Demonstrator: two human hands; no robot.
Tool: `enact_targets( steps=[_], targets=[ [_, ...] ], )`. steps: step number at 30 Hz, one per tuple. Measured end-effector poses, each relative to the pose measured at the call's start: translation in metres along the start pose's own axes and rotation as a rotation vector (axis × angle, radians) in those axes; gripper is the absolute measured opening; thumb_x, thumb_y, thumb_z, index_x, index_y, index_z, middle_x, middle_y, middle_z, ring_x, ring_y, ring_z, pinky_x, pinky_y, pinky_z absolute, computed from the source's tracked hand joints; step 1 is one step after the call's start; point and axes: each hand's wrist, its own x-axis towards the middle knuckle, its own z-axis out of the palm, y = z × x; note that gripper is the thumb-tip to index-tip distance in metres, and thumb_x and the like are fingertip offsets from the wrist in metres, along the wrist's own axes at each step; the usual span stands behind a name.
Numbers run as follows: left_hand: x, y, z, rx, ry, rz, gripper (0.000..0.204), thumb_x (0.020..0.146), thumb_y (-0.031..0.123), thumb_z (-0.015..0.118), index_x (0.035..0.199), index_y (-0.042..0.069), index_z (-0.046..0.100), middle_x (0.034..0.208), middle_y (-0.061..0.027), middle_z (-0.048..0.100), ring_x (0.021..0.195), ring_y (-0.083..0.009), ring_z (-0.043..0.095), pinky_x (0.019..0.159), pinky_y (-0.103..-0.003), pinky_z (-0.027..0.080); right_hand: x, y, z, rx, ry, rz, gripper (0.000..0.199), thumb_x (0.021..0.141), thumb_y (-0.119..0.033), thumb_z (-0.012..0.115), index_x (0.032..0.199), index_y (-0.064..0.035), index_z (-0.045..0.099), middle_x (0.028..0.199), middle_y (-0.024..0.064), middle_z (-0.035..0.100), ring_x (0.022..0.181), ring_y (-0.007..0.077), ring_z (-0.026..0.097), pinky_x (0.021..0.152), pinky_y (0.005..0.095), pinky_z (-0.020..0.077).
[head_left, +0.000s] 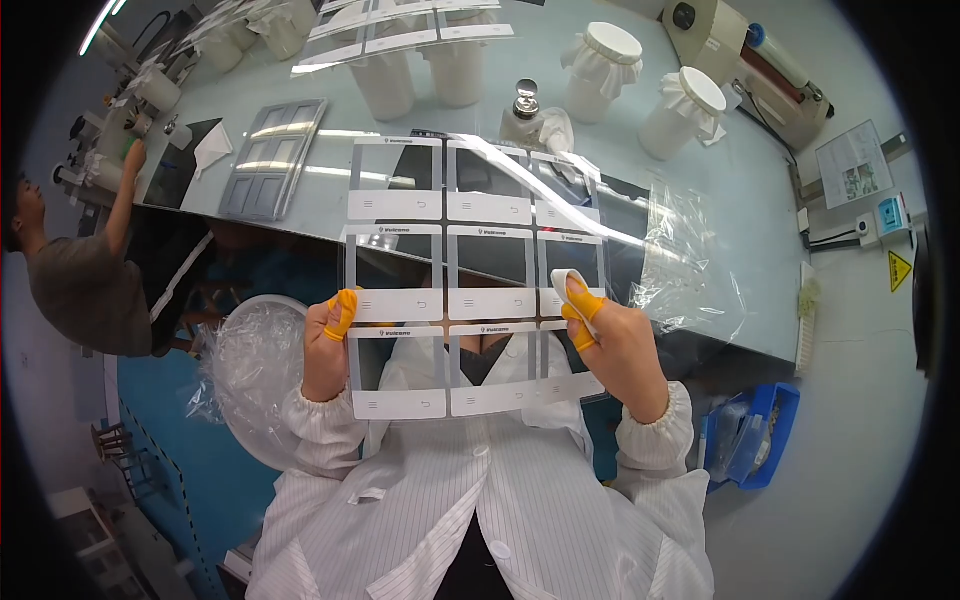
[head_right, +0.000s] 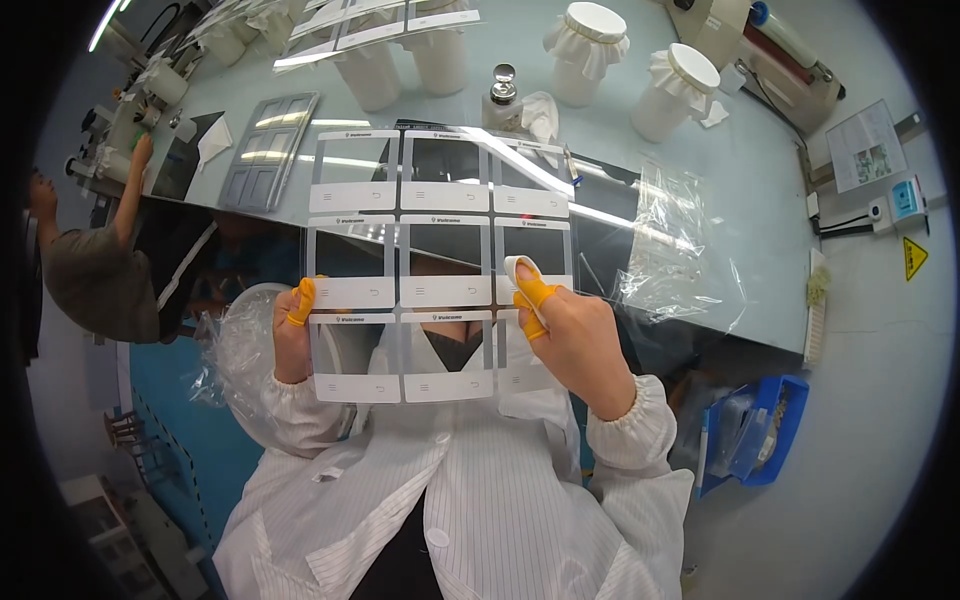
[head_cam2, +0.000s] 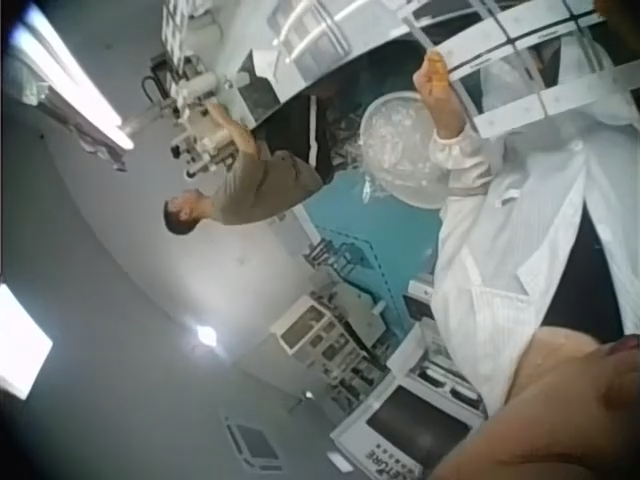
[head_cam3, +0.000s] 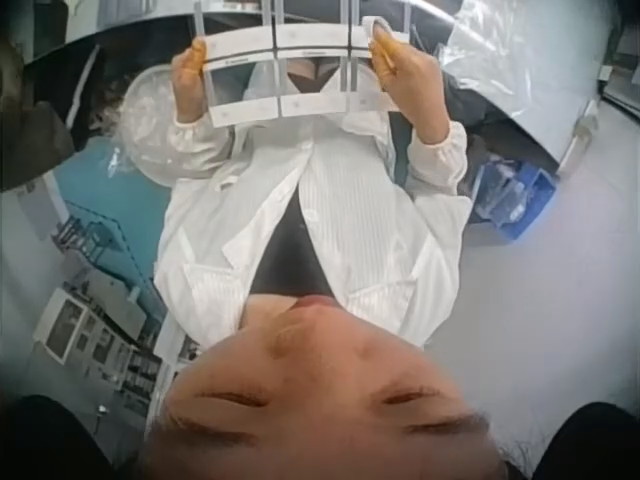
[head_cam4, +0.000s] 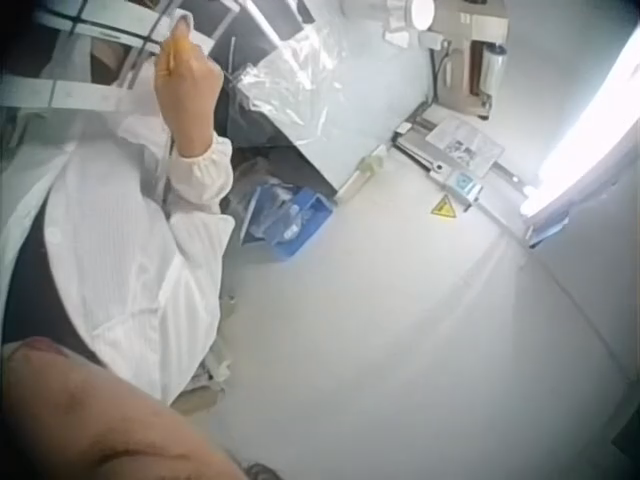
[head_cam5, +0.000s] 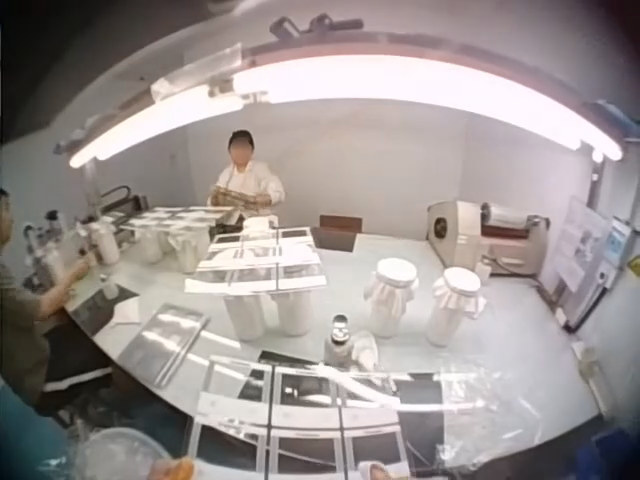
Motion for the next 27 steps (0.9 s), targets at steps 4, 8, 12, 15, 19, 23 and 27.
enact_targets(
  steps=[4, 8, 12, 15, 19, 23, 27],
  targets=[
    [-0.001, -0.008, -0.002, -0.026, -0.121, 0.078, 0.028, 0.088, 0.030, 0.041, 0.098, 0.005, 0.047, 0.089, -0.0072, 0.057, 0.079, -0.0108, 0.057, 0.070, -0.018, 0.046, 0.014, 0.004, 0.006, -0.062, -0.057, 0.054, 0.023, 0.072, -0.006, 0.061, 0.094, 0.0020, 0.058, 0.065, 0.0133, 0.056, 0.051, 0.0252, 0.054, 0.049, 0.0289, 0.0426],
    [0.003, -0.014, -0.006, -0.045, -0.230, 0.048, 0.028, 0.088, 0.030, 0.041, 0.099, 0.005, 0.046, 0.095, -0.0082, 0.057, 0.083, -0.0118, 0.057, 0.075, -0.019, 0.045, 0.019, -0.009, 0.016, -0.085, -0.095, -0.044, 0.020, 0.072, -0.009, 0.062, 0.088, 0.0022, 0.059, 0.062, 0.0114, 0.056, 0.048, 0.0231, 0.053, 0.048, 0.0280, 0.0431],
    [0.001, -0.023, 0.004, -0.013, -0.039, 0.070, 0.026, 0.087, 0.030, 0.042, 0.097, 0.006, 0.046, 0.094, -0.0091, 0.058, 0.077, -0.0126, 0.057, 0.068, -0.022, 0.048, 0.009, -0.033, 0.027, -0.087, -0.267, -0.170, 0.031, 0.071, -0.010, 0.063, 0.100, -0.0006, 0.057, 0.062, 0.0098, 0.056, 0.047, 0.0213, 0.053, 0.048, 0.0282, 0.0438],
    [0.002, -0.020, 0.003, -0.025, -0.132, 0.062, 0.026, 0.088, 0.030, 0.041, 0.097, 0.006, 0.046, 0.093, -0.0087, 0.058, 0.077, -0.0124, 0.057, 0.069, -0.021, 0.047, 0.012, -0.024, 0.027, -0.130, -0.257, -0.119, 0.037, 0.072, -0.009, 0.062, 0.108, -0.0041, 0.053, 0.061, 0.0093, 0.055, 0.049, 0.0216, 0.054, 0.049, 0.0283, 0.0437],
    [0.004, -0.015, 0.008, 0.053, -0.108, 0.102, 0.025, 0.088, 0.030, 0.040, 0.094, 0.006, 0.046, 0.091, -0.0077, 0.058, 0.076, -0.0114, 0.056, 0.069, -0.020, 0.047, 0.022, 0.005, 0.015, -0.096, -0.096, -0.007, 0.035, 0.075, -0.009, 0.058, 0.108, -0.0044, 0.053, 0.063, 0.0122, 0.055, 0.052, 0.0258, 0.053, 0.051, 0.0304, 0.0430],
    [0.006, -0.016, 0.016, 0.158, -0.041, 0.118, 0.030, 0.090, 0.027, 0.039, 0.103, 0.001, 0.046, 0.086, -0.0042, 0.053, 0.073, -0.0074, 0.050, 0.069, -0.016, 0.040, 0.025, -0.003, 0.017, -0.051, -0.063, -0.026, 0.033, 0.074, -0.009, 0.058, 0.107, -0.0040, 0.054, 0.065, 0.0126, 0.055, 0.053, 0.0261, 0.053, 0.050, 0.0319, 0.0421],
    [0.012, -0.002, 0.026, 0.026, -0.200, 0.020, 0.032, 0.090, 0.028, 0.039, 0.094, -0.001, 0.052, 0.078, -0.0041, 0.054, 0.072, -0.0070, 0.050, 0.066, -0.016, 0.040, 0.020, -0.026, 0.019, -0.102, -0.215, -0.228, 0.034, 0.072, -0.008, 0.062, 0.105, -0.0049, 0.055, 0.062, 0.0097, 0.056, 0.049, 0.0203, 0.054, 0.047, 0.0273, 0.0433]
  ],
)
